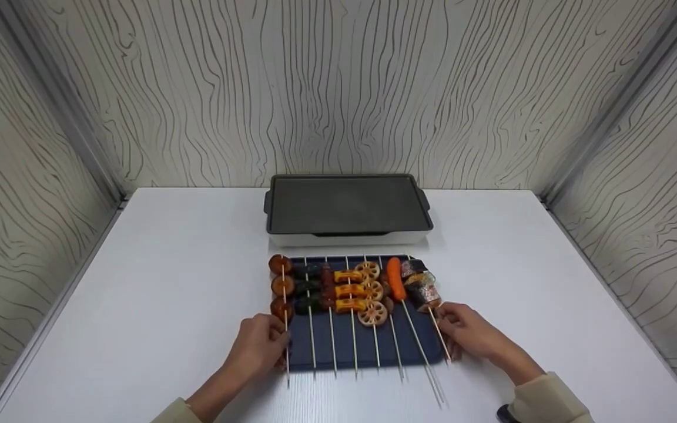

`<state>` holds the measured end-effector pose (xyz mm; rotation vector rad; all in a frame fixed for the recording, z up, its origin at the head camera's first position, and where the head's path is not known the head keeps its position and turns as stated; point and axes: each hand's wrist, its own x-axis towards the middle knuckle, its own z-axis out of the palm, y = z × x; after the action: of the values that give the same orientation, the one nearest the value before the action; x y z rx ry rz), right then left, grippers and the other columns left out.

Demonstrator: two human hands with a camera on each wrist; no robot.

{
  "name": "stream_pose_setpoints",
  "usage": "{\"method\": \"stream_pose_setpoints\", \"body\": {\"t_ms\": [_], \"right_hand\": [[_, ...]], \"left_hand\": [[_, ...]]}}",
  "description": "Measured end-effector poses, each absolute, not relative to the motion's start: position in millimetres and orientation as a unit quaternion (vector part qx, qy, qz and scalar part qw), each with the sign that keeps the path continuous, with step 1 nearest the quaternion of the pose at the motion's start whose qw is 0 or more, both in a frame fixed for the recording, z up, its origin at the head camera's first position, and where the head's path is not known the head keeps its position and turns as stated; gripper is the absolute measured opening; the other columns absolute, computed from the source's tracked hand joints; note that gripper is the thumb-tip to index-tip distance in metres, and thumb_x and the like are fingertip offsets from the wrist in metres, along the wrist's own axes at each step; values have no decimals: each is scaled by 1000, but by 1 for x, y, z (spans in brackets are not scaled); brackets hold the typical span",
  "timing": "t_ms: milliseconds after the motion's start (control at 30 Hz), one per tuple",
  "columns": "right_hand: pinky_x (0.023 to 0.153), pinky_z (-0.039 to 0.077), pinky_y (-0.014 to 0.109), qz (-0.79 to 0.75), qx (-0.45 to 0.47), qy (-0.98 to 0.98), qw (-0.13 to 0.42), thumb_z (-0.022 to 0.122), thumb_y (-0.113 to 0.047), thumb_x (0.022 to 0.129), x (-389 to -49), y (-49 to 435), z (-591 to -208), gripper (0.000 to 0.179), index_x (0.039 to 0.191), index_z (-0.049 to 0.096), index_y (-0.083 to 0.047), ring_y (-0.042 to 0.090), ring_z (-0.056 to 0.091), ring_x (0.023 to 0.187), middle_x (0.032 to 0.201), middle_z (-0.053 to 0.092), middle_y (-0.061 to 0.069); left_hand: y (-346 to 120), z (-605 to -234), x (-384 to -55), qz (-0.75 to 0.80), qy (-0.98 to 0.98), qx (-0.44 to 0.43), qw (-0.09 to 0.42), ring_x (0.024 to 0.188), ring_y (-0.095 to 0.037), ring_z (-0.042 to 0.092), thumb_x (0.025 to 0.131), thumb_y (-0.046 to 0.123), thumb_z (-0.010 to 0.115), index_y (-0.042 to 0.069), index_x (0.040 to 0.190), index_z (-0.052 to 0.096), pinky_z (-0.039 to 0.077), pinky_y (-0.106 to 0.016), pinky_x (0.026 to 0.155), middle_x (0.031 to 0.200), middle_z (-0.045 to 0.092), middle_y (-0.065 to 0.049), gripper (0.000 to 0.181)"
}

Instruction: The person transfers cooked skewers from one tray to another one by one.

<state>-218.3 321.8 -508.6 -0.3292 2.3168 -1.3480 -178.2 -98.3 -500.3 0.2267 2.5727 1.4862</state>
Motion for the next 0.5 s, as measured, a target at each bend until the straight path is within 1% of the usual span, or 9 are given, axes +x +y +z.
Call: {"method": "stream_pose_setpoints", "body": {"t_ms": [167, 300, 433, 500], "right_hand": [[46, 55, 30, -489, -125, 836, 215, 51, -6, 105, -221, 321, -509, 14, 106, 56, 7, 13, 61, 57, 81, 58, 6], [49, 56, 30, -497, -115, 833, 214, 52, -7, 105, -220, 326, -507, 17, 106, 58, 9, 14, 62, 59, 80, 60, 6], [55, 59, 31, -500, -96, 828, 235, 50, -8, 106, -216, 333, -501, 20, 108, 60, 9, 17, 66, 64, 82, 62, 8], [55, 60, 33, -481, -100, 840, 229, 50, -8, 106, -214, 338, -496, 20, 106, 61, 9, 20, 68, 64, 81, 63, 10]], "left_hand": [[-104, -500, -177, 487, 867, 87, 64, 46, -12, 62, 98, 5, 64, -4, 90, 72, 51, -26, 43, 61, 65, -1, 15], [-110, -494, -180, 451, 887, 97, 28, 54, -9, 60, 98, 8, 64, -1, 91, 75, 50, -24, 49, 68, 67, 1, 15], [-120, -482, -186, 400, 913, 81, -23, 61, -8, 57, 98, 8, 65, 2, 93, 77, 50, -24, 53, 73, 68, 2, 13], [-127, -476, -189, 363, 926, 79, -63, 66, -10, 61, 97, 9, 67, 4, 96, 76, 53, -26, 57, 78, 70, 1, 10]]}}
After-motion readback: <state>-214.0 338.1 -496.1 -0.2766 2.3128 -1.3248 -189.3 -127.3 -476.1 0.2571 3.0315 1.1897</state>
